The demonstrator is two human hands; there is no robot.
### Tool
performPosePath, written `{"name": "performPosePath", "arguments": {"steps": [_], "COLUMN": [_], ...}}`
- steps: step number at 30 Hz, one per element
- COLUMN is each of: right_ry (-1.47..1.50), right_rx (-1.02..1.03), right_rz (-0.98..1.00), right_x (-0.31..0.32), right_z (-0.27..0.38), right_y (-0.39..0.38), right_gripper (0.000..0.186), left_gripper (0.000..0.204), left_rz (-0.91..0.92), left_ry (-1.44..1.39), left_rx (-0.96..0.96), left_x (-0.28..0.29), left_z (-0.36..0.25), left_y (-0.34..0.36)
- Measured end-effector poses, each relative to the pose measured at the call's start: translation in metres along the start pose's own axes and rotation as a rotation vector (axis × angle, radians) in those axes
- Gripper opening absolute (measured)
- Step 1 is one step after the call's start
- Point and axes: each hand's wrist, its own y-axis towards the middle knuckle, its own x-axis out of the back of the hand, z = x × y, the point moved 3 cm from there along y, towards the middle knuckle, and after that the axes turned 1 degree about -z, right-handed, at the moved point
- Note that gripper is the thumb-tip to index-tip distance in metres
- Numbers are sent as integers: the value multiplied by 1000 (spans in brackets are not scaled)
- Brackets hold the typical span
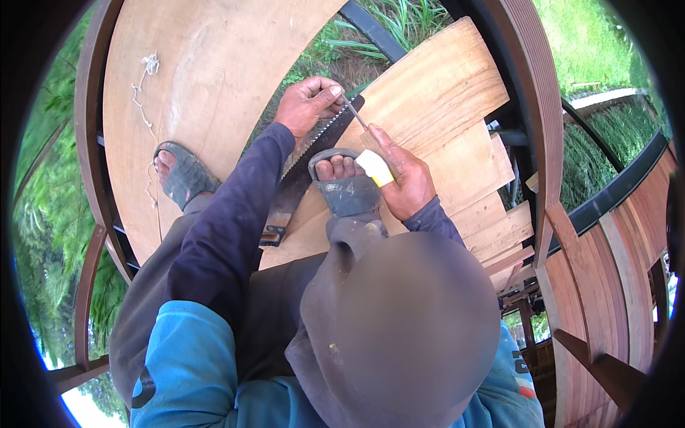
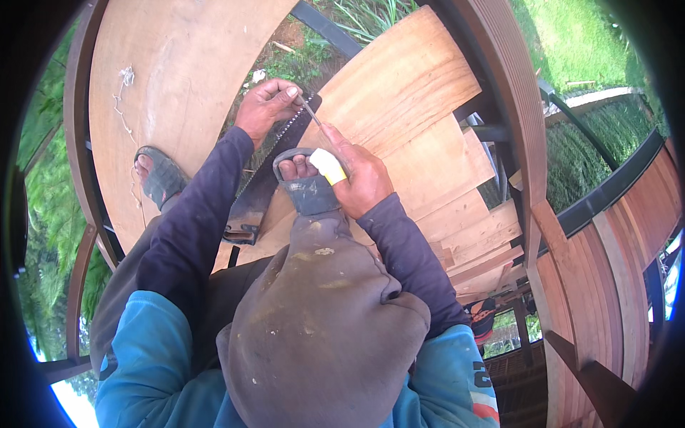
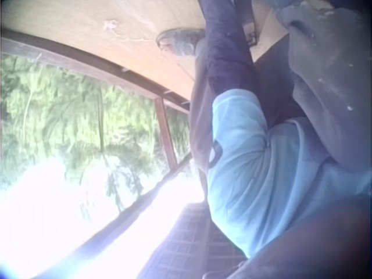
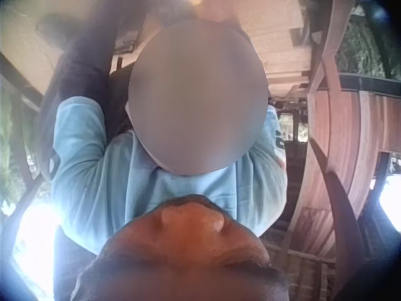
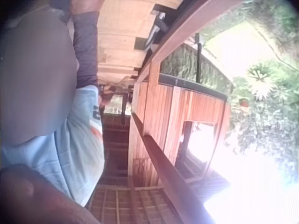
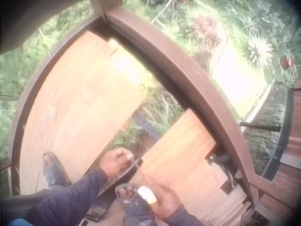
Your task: The person uses a hand saw to cut a wooden plank on a partially constructed wooden platform. They position the plank, saw through it, and then move to another section to continue cutting.
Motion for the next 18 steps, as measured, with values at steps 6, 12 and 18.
{"name": "performPosePath", "arguments": {"steps": [6, 12, 18], "right_ry": [-20, -53, -104], "right_rx": [1, 2, -69], "right_rz": [-8, -14, 30], "right_x": [7, 10, 11], "right_z": [2, -3, -4], "right_y": [-1, -6, -8], "right_gripper": [62, 64, 67], "left_gripper": [24, 23, 22], "left_rz": [12, 31, 62], "left_ry": [-14, 59, 176], "left_rx": [-18, -70, -110], "left_x": [-7, -11, -11], "left_z": [0, 4, 1], "left_y": [0, 4, 8]}}
